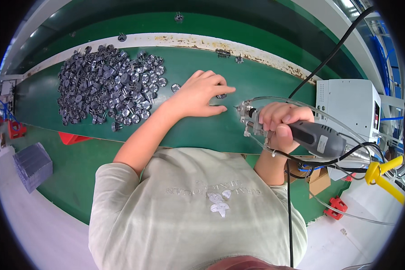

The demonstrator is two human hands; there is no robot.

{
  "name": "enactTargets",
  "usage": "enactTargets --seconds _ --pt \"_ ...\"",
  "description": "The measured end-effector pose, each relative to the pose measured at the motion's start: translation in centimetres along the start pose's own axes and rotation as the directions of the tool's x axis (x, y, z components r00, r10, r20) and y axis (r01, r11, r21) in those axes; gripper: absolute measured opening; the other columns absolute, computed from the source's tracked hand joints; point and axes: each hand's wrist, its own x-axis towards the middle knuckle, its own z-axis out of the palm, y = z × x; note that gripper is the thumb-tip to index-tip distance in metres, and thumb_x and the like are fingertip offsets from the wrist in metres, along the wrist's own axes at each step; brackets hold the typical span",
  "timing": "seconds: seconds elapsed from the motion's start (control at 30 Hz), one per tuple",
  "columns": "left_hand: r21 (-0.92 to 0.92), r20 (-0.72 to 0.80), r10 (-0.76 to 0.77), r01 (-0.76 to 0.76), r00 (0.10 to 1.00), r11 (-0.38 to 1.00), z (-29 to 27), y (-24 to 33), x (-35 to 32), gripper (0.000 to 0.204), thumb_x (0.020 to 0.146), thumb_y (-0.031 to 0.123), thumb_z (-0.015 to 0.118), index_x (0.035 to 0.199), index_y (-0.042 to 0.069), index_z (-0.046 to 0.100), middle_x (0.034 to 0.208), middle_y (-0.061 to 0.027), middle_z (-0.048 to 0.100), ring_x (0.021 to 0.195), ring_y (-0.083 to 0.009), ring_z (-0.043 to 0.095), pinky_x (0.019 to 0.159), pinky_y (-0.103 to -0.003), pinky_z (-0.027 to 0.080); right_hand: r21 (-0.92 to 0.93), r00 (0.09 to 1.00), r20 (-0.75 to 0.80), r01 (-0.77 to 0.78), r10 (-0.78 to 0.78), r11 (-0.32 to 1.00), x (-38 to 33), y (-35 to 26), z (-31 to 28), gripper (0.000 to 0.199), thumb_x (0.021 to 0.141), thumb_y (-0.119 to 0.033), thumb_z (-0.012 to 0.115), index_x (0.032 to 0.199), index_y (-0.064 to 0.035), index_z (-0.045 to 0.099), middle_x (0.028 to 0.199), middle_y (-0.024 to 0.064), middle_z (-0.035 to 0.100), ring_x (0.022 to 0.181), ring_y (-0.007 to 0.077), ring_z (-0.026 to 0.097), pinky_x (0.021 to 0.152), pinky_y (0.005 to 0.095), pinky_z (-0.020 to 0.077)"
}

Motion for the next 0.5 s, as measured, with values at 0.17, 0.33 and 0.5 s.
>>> enactTargets --seconds 0.17,0.33,0.5 --pt "-0.002 -0.179 -0.151 0.153 0.972 0.988 1.9 -0.2 -0.9 0.045 0.076 0.024 0.08 0.119 0.012 0.071 0.11 -0.0063 0.062 0.111 -0.0284 0.057 0.099 -0.04 0.044 0.047 1.0 0.007 0.027 -0.028 0.999 0.6 0.9 -0.4 0.03 0.088 -0.003 0.077 0.099 -0.0047 0.049 0.068 0.0059 0.056 0.055 0.0175 0.054 0.056 0.0376 0.0519" --pt "0.037 -0.123 -0.107 0.113 0.987 0.993 1.9 -0.8 -1.2 0.037 0.077 0.022 0.08 0.112 0.012 0.072 0.108 -0.0054 0.062 0.11 -0.0274 0.057 0.098 -0.042 0.044 0.026 0.998 0.036 0.054 -0.055 0.998 1.4 1.4 -0.3 0.029 0.088 -0.004 0.076 0.1 -0.0051 0.05 0.068 0.0063 0.058 0.052 0.0182 0.055 0.054 0.0376 0.0514" --pt "0.03 -0.142 -0.056 0.061 0.988 0.998 1.8 -0.9 -1.2 0.033 0.078 0.021 0.079 0.109 0.011 0.072 0.108 -0.0043 0.063 0.11 -0.0267 0.057 0.097 -0.042 0.045 0.031 0.998 0.031 0.054 -0.055 0.998 1.5 2.1 -0.3 0.028 0.088 -0.005 0.077 0.1 -0.0053 0.052 0.067 0.0067 0.059 0.052 0.0188 0.056 0.053 0.0377 0.0516"
